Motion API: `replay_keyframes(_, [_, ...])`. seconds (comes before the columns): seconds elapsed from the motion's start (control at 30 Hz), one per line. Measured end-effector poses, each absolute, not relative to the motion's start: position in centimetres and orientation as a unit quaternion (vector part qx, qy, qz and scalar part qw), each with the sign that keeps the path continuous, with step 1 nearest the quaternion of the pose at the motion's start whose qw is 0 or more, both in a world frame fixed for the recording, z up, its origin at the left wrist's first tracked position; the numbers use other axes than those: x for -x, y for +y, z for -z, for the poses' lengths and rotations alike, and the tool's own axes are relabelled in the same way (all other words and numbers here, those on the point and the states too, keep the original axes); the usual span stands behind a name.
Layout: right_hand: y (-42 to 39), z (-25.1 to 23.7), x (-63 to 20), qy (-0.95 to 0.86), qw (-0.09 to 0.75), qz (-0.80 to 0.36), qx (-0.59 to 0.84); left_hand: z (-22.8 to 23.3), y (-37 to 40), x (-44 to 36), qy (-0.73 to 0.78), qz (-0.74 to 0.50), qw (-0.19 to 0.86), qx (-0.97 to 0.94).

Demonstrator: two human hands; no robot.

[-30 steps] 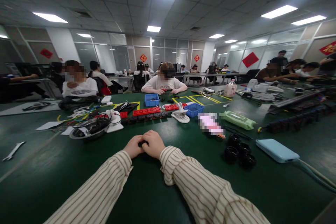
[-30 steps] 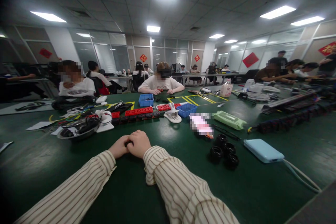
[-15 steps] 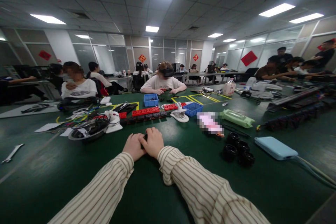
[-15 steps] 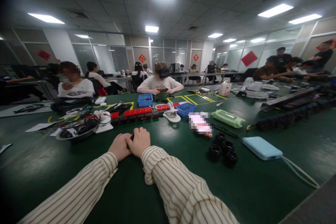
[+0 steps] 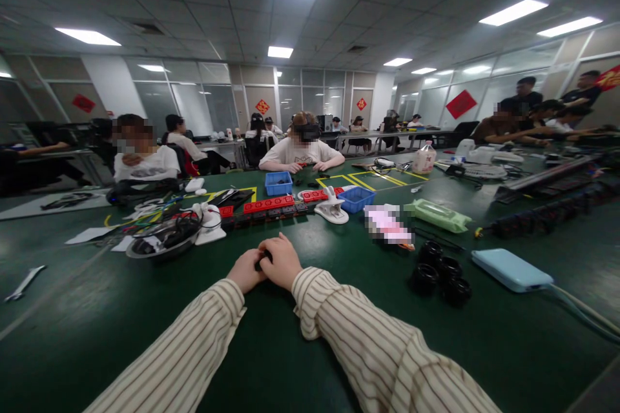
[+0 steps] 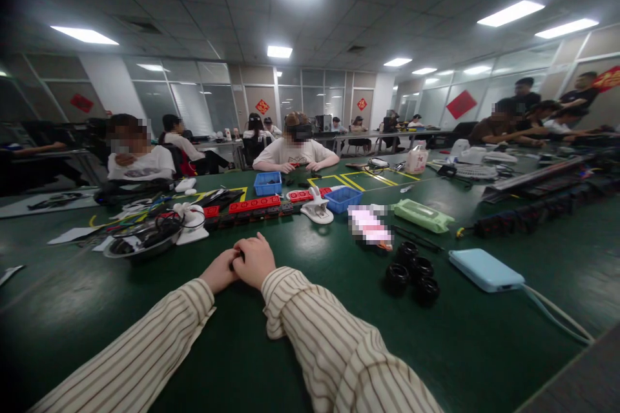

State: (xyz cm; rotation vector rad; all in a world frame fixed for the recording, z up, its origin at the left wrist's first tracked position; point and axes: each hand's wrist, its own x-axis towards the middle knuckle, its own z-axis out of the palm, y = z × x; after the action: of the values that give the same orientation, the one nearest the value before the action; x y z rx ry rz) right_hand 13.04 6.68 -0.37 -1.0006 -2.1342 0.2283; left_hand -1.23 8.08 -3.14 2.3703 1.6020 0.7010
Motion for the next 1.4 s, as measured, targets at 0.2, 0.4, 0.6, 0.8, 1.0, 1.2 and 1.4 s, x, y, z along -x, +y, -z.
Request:
replay_keyframes(0.2, [6.6, 0.7, -12.9, -0.791, 0.409, -0.063, 0.451, 2.6, 7.2, 0.6, 0.579, -0.219, 0.049, -0.784])
replay_keyframes(0.4, [6.9, 0.9, -12.8, -0.764, 0.372, -0.049, 0.525, 1.2, 5.8, -0.8, 0.619, -0.197, -0.048, -0.759])
replay_keyframes(0.6, [7.1, 1.0, -12.7, -0.777, 0.395, -0.059, 0.487, 1.9, 6.9, 0.1, 0.610, -0.193, -0.003, -0.768])
replay_keyframes(0.8, [7.2, 0.8, -13.0, -0.836, 0.392, -0.092, 0.373, 3.3, 8.4, 2.0, 0.523, -0.232, 0.096, -0.815])
replay_keyframes(1.0, [6.7, 0.9, -12.9, -0.794, 0.439, -0.075, 0.415, 3.0, 7.4, 1.3, 0.539, -0.258, 0.077, -0.798])
replay_keyframes(1.2, [6.9, 1.0, -12.7, -0.768, 0.394, -0.049, 0.502, 1.5, 5.4, -1.4, 0.664, -0.197, -0.040, -0.720])
replay_keyframes(1.4, [7.2, 1.0, -12.8, -0.774, 0.371, -0.052, 0.510, 1.5, 5.9, -1.1, 0.676, -0.170, -0.028, -0.717])
